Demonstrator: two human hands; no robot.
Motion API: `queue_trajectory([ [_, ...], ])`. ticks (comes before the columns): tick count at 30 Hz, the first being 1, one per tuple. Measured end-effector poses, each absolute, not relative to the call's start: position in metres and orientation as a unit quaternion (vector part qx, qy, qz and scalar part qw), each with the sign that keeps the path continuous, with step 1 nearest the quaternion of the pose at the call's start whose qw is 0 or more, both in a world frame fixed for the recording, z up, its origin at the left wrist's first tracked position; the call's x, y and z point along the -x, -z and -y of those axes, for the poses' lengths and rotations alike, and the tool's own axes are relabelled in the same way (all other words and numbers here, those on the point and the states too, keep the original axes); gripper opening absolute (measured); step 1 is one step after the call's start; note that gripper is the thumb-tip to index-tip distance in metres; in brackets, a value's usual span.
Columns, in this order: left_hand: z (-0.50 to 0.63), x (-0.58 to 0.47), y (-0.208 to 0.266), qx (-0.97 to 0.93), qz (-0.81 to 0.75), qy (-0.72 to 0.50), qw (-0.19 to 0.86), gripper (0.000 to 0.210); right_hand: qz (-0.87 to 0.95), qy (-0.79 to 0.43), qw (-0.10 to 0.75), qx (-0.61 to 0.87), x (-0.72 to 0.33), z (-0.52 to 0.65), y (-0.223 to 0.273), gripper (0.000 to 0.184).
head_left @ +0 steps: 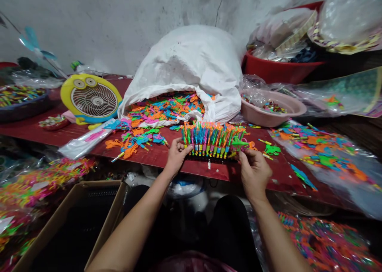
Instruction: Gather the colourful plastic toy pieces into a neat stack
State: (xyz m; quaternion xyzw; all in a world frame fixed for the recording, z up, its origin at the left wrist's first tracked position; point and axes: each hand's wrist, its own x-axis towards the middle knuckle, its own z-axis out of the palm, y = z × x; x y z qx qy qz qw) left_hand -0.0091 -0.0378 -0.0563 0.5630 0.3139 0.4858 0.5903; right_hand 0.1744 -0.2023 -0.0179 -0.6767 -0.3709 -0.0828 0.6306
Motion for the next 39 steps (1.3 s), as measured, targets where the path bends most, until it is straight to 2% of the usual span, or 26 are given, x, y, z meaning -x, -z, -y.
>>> queue_trajectory([
  [8,0.042,0.012,0.061,-0.563,-0.306,-0.492,0.590,0.058,0.463,0.167,0.496,0.715,-0.169,0.202,0.010,0.015],
  [10,0.044,0.015,0.061,-0.571,-0.306,-0.487,0.586,0.059,0.480,0.191,0.465,0.718,-0.165,0.203,0.009,0.018],
  [14,0.050,0.024,0.063,-0.597,-0.322,-0.475,0.560,0.059,0.459,0.231,0.448,0.732,-0.163,0.206,0.013,0.028],
  [20,0.062,0.044,0.068,-0.630,-0.334,-0.459,0.530,0.052,0.457,0.251,0.397,0.755,-0.159,0.211,0.027,0.027],
  [23,0.072,0.059,0.057,-0.608,-0.409,-0.536,0.419,0.039,0.457,0.258,0.367,0.768,-0.158,0.211,0.032,0.028],
  [25,0.084,0.063,0.037,-0.608,-0.430,-0.609,0.273,0.031,0.467,0.255,0.355,0.769,-0.160,0.210,0.035,0.029],
  [27,0.097,0.058,0.010,-0.662,-0.380,-0.636,0.119,0.030,0.480,0.251,0.344,0.767,-0.163,0.210,0.038,0.029],
  [29,0.109,0.041,-0.018,-0.742,-0.295,-0.599,0.060,0.027,0.490,0.245,0.337,0.766,-0.166,0.210,0.040,0.029],
  [32,0.115,0.004,-0.048,-0.860,-0.186,-0.468,0.080,0.029,0.497,0.236,0.323,0.771,-0.167,0.209,0.042,0.027],
  [36,0.105,-0.038,-0.056,-0.942,-0.096,-0.305,0.098,0.036,0.487,0.223,0.262,0.803,-0.163,0.207,0.036,0.026],
  [39,0.097,-0.051,-0.053,-0.953,-0.087,-0.267,0.118,0.035,0.461,0.206,0.222,0.834,-0.158,0.201,0.032,0.024],
])
